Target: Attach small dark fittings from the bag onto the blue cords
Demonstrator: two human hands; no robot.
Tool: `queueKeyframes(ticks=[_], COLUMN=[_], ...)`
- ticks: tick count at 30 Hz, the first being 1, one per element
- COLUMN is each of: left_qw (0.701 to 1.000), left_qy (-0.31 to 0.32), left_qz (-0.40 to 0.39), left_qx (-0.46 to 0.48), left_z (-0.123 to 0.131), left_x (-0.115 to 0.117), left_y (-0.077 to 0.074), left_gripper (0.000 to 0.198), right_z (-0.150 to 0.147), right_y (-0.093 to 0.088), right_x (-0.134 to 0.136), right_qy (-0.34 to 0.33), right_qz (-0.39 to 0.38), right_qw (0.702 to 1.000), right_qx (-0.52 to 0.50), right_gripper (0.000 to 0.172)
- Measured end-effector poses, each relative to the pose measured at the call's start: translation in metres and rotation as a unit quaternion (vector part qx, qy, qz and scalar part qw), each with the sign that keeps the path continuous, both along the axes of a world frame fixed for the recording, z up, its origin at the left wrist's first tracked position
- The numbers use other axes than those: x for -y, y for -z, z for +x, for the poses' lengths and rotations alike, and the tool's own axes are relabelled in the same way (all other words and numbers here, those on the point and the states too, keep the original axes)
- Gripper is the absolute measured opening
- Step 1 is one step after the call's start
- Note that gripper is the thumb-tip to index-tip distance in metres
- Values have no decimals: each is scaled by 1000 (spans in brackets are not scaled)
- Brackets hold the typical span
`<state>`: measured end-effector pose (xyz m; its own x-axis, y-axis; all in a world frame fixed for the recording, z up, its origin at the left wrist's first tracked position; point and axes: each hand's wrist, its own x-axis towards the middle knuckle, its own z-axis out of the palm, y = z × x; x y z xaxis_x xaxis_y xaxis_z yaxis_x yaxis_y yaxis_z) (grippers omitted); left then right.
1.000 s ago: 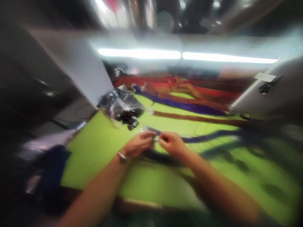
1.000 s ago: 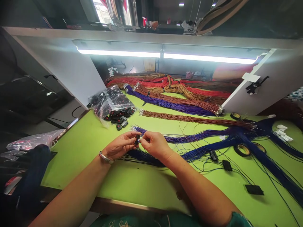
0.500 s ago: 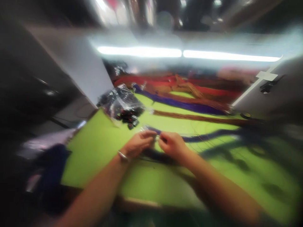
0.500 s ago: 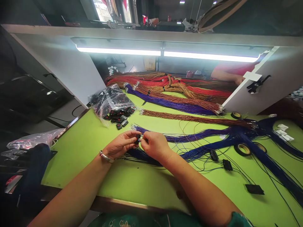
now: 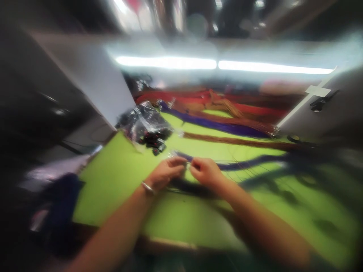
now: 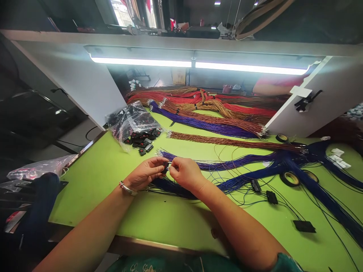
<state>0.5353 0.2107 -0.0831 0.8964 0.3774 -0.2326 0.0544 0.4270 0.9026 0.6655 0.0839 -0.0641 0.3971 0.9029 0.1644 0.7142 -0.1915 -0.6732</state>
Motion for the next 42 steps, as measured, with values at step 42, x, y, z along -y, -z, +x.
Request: queueKeyframes(ticks=[42], left_qw=[998], left_qy=[-17], left_qz=[-62], left_qx=[-3], left_z=[3], left_x=[-3], left_y=[1], left_gripper=[33], right_z=[-2], right_y=[7], right_x=[2], right_qy=[10], right_qz=[164], right_qw=[950], right_qx=[265], right_gripper=[15])
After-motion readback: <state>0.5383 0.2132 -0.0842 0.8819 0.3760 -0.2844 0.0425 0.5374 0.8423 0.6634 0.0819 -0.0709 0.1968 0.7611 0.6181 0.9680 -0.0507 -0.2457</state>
